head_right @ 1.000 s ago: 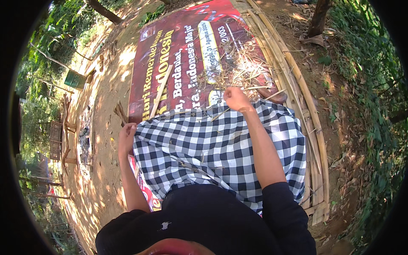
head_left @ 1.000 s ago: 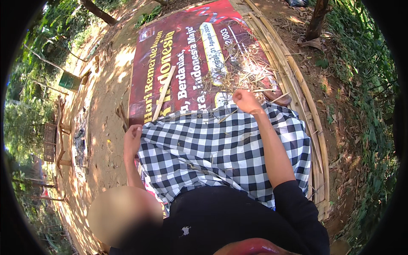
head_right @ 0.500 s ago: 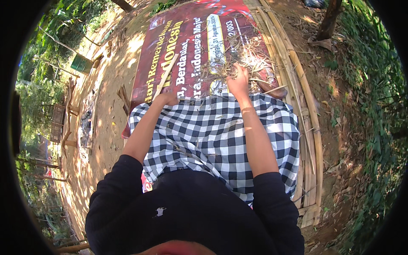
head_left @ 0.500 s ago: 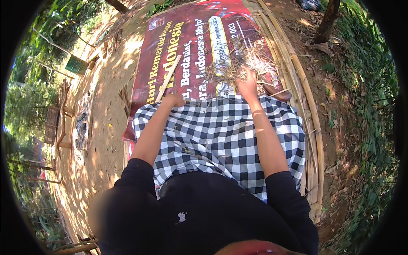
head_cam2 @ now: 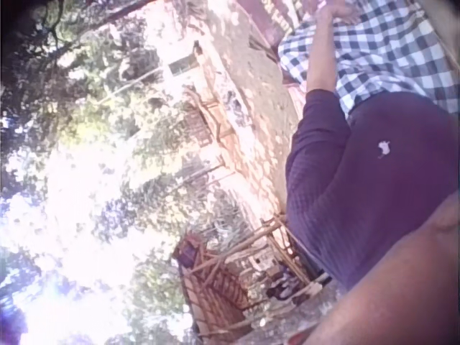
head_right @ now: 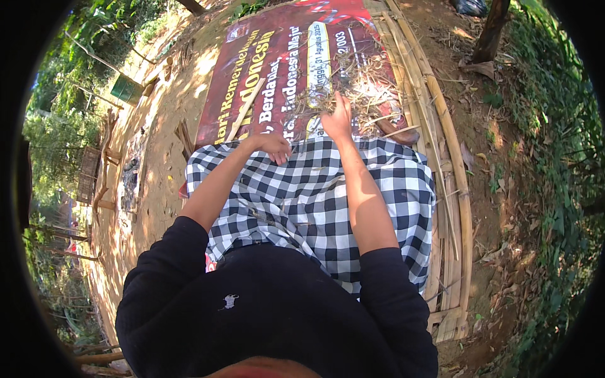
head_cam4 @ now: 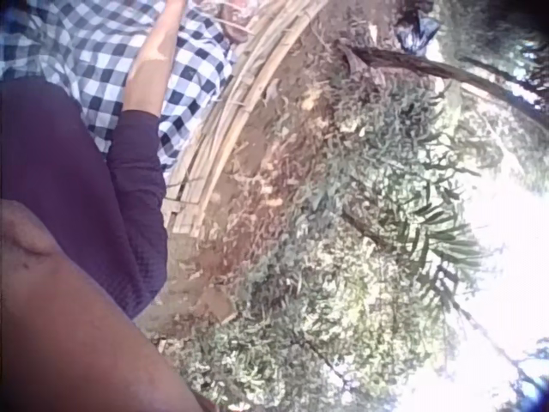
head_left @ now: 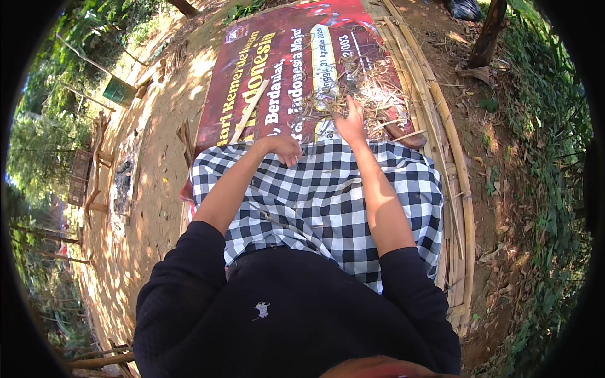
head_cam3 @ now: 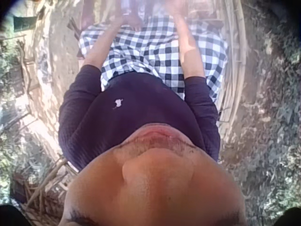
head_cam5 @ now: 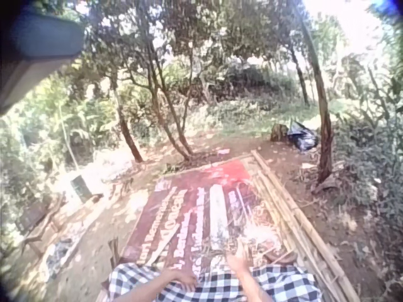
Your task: The person shaves a thin bamboo stalk with a large knife, stripping away material and smoothing the surface.
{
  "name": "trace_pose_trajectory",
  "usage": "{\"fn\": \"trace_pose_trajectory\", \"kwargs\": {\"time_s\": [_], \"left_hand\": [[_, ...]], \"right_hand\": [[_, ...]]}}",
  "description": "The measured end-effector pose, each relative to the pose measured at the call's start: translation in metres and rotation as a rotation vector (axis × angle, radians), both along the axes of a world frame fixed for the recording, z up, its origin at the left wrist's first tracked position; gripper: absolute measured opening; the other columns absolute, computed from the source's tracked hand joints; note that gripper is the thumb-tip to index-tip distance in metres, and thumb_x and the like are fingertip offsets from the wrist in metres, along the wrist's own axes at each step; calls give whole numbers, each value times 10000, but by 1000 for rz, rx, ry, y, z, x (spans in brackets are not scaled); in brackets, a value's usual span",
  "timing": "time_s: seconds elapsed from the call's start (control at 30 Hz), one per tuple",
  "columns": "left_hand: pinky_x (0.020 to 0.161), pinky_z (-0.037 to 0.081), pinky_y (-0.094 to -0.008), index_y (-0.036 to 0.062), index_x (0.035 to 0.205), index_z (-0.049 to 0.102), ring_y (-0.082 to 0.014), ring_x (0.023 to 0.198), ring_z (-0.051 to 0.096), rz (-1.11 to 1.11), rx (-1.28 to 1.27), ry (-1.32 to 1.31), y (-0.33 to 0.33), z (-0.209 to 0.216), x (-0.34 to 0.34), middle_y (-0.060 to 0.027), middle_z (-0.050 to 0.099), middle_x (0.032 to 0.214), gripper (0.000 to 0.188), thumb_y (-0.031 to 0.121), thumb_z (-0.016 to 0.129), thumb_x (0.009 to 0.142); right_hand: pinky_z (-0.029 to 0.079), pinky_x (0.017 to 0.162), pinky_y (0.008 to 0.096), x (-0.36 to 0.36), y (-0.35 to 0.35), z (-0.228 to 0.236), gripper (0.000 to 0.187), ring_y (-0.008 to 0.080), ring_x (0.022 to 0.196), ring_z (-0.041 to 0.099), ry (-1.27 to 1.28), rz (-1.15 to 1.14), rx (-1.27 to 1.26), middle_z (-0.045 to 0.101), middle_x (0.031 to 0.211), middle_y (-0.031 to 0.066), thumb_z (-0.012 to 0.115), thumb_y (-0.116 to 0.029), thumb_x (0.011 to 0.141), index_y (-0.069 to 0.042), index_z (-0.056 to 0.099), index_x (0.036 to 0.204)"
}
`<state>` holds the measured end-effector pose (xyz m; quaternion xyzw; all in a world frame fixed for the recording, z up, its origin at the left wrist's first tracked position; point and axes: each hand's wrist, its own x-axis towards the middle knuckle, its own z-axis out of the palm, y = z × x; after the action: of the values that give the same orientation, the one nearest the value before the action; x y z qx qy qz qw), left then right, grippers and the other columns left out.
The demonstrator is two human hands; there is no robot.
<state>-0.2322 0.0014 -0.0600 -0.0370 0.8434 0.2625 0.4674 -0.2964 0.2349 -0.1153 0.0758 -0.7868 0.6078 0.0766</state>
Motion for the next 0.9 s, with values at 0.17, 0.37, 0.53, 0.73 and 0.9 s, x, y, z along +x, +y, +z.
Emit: {"fn": "trace_pose_trajectory", "kwargs": {"time_s": [0.17,0.37,0.53,0.73,0.9], "left_hand": [[951,521,-422,-10,1290,577,-342,1103,659,-101,19,730,-1,-52,15,-217,650,1222,394,174,567,941],[1061,438,-479,11,1351,546,-392,1268,535,-32,-63,1225,0,-35,-5,-229,561,1351,467,162,603,912],[985,492,-499,30,1266,636,-388,1170,626,-240,-675,569,-47,15,-18,-226,667,1228,449,327,548,942],[941,514,-480,39,1167,704,-397,1073,666,-242,-770,518,-156,53,-6,-227,698,1152,427,361,529,949],[897,517,-459,50,1153,686,-374,1035,670,-96,-578,655,-131,83,51,-192,714,1095,360,327,567,956]], "right_hand": [[397,1059,527,3,13,-3,538,495,1209,481,-188,-211,167,490,1278,333,625,-158,777,46,533,1266],[442,970,550,5,43,4,427,485,1151,516,-78,-333,388,545,1176,341,644,-177,772,58,613,1127],[431,958,555,8,69,14,420,445,1203,496,-161,-422,620,540,1262,282,668,-167,785,8,627,1164],[510,872,471,-19,69,-8,294,347,1058,635,-54,-215,631,664,1043,214,725,-219,797,-4,708,997],[555,701,393,11,22,4,201,260,713,704,-210,417,268,717,769,148,680,-177,803,10,719,867]]}}
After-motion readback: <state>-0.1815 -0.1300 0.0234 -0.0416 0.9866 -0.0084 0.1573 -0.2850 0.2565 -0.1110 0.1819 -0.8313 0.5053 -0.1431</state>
